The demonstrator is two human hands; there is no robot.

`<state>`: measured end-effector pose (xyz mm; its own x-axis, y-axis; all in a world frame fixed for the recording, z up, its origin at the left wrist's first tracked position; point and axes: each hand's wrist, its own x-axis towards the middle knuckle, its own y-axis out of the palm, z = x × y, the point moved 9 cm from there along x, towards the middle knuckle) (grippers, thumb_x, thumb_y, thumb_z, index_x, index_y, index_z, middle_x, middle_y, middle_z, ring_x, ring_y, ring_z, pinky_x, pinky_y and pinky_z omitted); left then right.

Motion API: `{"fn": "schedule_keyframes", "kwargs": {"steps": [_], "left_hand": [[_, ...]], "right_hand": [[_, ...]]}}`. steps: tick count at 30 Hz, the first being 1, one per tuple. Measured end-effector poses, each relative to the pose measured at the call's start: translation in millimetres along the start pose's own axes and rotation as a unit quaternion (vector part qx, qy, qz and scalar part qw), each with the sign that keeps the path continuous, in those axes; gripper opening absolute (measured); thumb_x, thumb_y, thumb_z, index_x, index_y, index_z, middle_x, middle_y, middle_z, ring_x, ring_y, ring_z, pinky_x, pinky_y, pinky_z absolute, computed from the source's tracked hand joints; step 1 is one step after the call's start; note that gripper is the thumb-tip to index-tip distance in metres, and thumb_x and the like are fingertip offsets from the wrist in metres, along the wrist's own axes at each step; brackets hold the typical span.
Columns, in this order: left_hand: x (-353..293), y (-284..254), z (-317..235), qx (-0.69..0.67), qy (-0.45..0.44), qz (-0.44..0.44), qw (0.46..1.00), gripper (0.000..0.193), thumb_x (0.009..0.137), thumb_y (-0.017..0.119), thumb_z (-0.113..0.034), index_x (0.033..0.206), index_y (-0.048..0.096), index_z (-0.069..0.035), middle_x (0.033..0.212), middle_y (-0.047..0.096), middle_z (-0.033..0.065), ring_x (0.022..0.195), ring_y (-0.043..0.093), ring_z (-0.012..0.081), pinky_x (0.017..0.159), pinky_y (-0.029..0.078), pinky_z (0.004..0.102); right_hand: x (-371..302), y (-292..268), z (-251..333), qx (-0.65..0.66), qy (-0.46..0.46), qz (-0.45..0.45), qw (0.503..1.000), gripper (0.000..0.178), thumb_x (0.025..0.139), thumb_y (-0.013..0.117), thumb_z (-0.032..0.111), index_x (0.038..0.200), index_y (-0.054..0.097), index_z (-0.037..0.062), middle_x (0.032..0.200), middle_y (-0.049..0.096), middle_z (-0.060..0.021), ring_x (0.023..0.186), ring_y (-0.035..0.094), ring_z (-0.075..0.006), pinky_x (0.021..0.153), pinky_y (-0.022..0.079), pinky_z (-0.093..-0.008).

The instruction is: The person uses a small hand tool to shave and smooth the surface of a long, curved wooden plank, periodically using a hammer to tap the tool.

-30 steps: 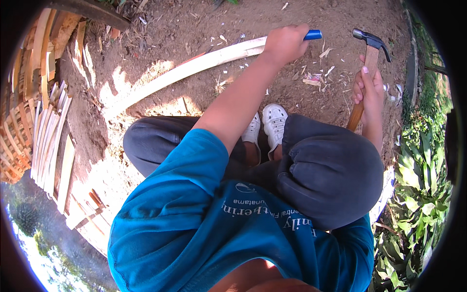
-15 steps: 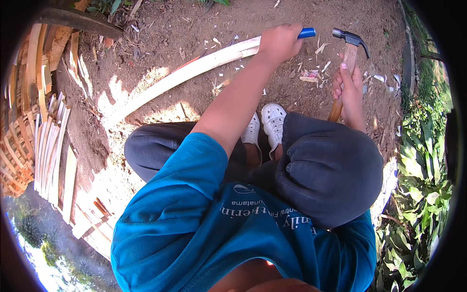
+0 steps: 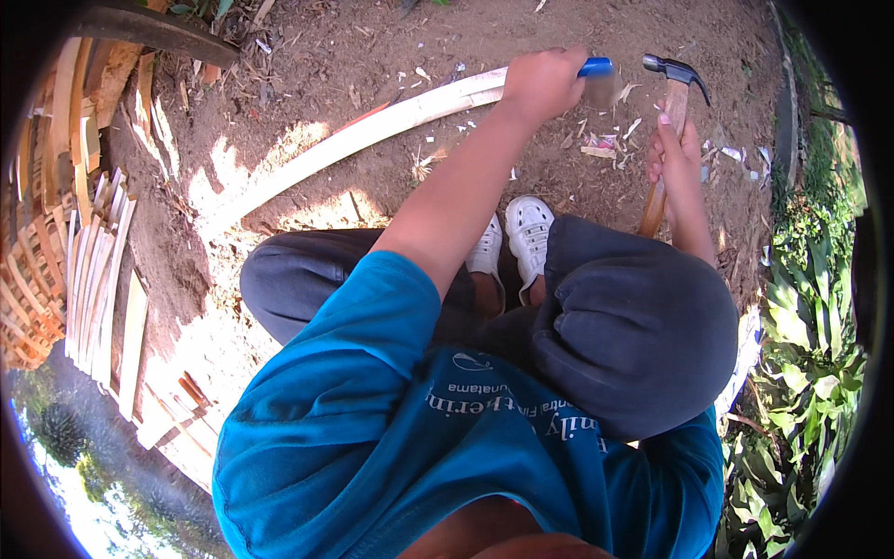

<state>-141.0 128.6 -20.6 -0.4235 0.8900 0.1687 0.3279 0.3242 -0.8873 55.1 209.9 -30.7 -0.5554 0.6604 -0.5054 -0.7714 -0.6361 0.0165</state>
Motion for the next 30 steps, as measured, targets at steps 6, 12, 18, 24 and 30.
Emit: {"fn": "schedule_keyframes", "kwargs": {"steps": [6, 12, 18, 24, 30], "left_hand": [[2, 1, 3, 0.007, -0.015, 0.011, 1.0, 0.018, 0.087, 0.071, -0.024, 0.097, 0.064, -0.011, 0.086, 0.072, 0.0122, 0.08, 0.073, 0.0346, 0.07, 0.059, 0.048], [2, 5, 6, 0.016, -0.018, 0.028, 0.999, 0.018, 0.087, 0.071, -0.024, 0.097, 0.064, -0.011, 0.085, 0.072, 0.0118, 0.081, 0.073, 0.0346, 0.071, 0.059, 0.0486], [-1, 3, 4, 0.022, -0.016, 0.027, 0.999, 0.018, 0.087, 0.071, -0.024, 0.098, 0.065, -0.011, 0.084, 0.072, 0.0126, 0.078, 0.073, 0.0347, 0.07, 0.059, 0.0476], [-3, 2, 7, 0.021, -0.018, 0.034, 0.999, 0.018, 0.087, 0.07, -0.024, 0.099, 0.065, -0.011, 0.083, 0.072, 0.0124, 0.076, 0.072, 0.0346, 0.07, 0.059, 0.0471], [-5, 0, 5, 0.023, -0.009, 0.023, 0.999, 0.019, 0.087, 0.07, -0.025, 0.1, 0.066, -0.012, 0.085, 0.072, 0.013, 0.078, 0.073, 0.0343, 0.071, 0.059, 0.0476]], "right_hand": [[5, 1, -9, -0.02, 0.006, 0.022, 1.0, 0.038, 0.106, 0.059, 0.03, 0.137, 0.052, 0.0085, 0.074, 0.047, 0.005, 0.052, 0.041, -0.0033, 0.044, 0.034, -0.0217], [6, 5, -9, -0.017, 0.011, 0.037, 0.999, 0.044, 0.108, 0.058, 0.031, 0.144, 0.05, 0.0075, 0.075, 0.045, 0.0049, 0.051, 0.039, -0.002, 0.043, 0.033, -0.0202], [4, 7, -4, -0.021, 0.016, 0.051, 0.998, 0.043, 0.108, 0.057, 0.032, 0.143, 0.051, 0.0086, 0.075, 0.045, 0.005, 0.051, 0.04, -0.0022, 0.043, 0.033, -0.0204], [-1, 10, 4, -0.036, 0.021, 0.062, 0.997, 0.042, 0.107, 0.057, 0.032, 0.142, 0.051, 0.0087, 0.074, 0.043, 0.0053, 0.051, 0.04, -0.0027, 0.044, 0.033, -0.0208], [7, 6, 4, -0.002, 0.009, 0.038, 0.999, 0.042, 0.107, 0.058, 0.033, 0.141, 0.052, 0.0091, 0.074, 0.043, 0.0054, 0.051, 0.039, -0.0027, 0.044, 0.033, -0.0207]]}}
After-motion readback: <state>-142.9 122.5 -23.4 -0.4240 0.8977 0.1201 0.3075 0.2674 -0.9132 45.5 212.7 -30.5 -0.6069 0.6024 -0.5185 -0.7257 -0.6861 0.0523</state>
